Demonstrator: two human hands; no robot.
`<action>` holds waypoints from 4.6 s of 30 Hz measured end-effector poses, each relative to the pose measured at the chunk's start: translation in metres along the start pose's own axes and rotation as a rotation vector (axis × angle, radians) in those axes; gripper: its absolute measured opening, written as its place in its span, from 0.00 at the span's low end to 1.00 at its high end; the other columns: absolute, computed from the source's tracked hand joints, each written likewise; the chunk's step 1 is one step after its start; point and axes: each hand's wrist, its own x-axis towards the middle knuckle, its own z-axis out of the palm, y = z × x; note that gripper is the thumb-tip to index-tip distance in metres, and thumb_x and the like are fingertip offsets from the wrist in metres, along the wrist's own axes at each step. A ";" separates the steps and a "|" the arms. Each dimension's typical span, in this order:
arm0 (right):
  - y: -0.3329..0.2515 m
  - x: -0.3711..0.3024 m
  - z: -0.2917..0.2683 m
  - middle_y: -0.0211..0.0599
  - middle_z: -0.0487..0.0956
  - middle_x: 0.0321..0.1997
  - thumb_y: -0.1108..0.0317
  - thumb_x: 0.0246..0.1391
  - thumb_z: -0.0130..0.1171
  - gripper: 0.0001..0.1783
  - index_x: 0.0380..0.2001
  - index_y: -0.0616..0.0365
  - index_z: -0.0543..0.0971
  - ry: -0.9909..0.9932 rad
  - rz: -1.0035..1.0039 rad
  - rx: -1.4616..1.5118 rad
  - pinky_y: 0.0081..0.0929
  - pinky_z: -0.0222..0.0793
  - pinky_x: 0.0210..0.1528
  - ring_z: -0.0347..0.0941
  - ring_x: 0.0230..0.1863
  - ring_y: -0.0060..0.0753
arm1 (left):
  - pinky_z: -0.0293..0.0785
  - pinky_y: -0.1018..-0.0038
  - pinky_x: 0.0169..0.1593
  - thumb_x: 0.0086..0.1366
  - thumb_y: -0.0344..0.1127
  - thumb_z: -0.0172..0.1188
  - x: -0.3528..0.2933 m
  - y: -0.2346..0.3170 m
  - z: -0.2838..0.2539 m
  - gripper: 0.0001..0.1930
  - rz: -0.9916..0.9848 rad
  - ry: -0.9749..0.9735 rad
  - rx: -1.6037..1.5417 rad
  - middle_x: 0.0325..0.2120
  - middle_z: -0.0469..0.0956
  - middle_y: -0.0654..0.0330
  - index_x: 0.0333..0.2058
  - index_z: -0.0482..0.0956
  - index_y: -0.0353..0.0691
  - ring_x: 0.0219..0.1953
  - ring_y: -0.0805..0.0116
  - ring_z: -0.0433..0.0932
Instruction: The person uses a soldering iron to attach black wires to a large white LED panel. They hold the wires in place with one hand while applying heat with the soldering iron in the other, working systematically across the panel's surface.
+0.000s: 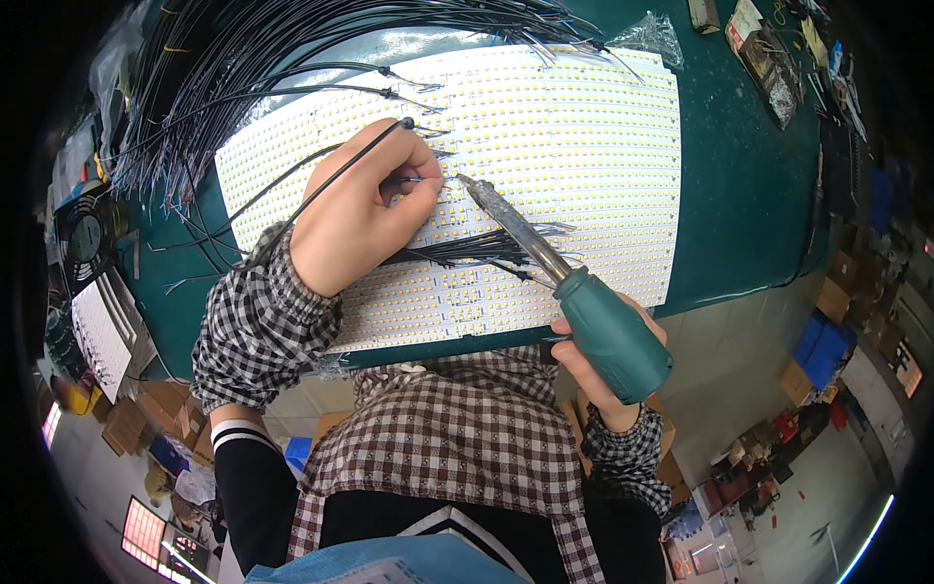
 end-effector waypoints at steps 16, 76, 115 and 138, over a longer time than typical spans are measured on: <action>0.002 -0.001 0.000 0.38 0.87 0.35 0.68 0.49 0.78 0.31 0.53 0.72 0.77 0.020 0.001 -0.011 0.27 0.79 0.45 0.84 0.40 0.28 | 0.79 0.65 0.34 0.59 0.28 0.64 0.001 0.002 0.000 0.04 0.003 0.006 0.000 0.29 0.78 0.52 0.31 0.79 0.36 0.29 0.56 0.83; 0.005 -0.002 -0.011 0.42 0.78 0.40 0.54 0.67 0.58 0.34 0.61 0.77 0.69 0.186 -0.188 0.315 0.38 0.80 0.42 0.78 0.38 0.37 | 0.78 0.67 0.43 0.66 0.28 0.63 -0.038 0.024 -0.016 0.06 -0.104 -0.240 -0.052 0.34 0.80 0.52 0.38 0.76 0.35 0.37 0.55 0.82; 0.004 -0.003 -0.010 0.42 0.81 0.41 0.54 0.64 0.64 0.36 0.61 0.76 0.69 0.178 -0.226 0.415 0.37 0.81 0.44 0.81 0.41 0.38 | 0.78 0.71 0.39 0.66 0.28 0.62 -0.020 0.017 -0.013 0.07 -0.005 -0.004 0.108 0.34 0.81 0.54 0.41 0.79 0.35 0.33 0.64 0.83; -0.012 -0.004 0.009 0.50 0.81 0.42 0.48 0.63 0.60 0.35 0.53 0.76 0.75 0.112 -0.133 0.165 0.34 0.84 0.38 0.83 0.41 0.46 | 0.75 0.72 0.38 0.62 0.27 0.62 -0.017 0.001 -0.001 0.04 -0.009 -0.027 -0.028 0.30 0.77 0.58 0.34 0.78 0.35 0.31 0.65 0.78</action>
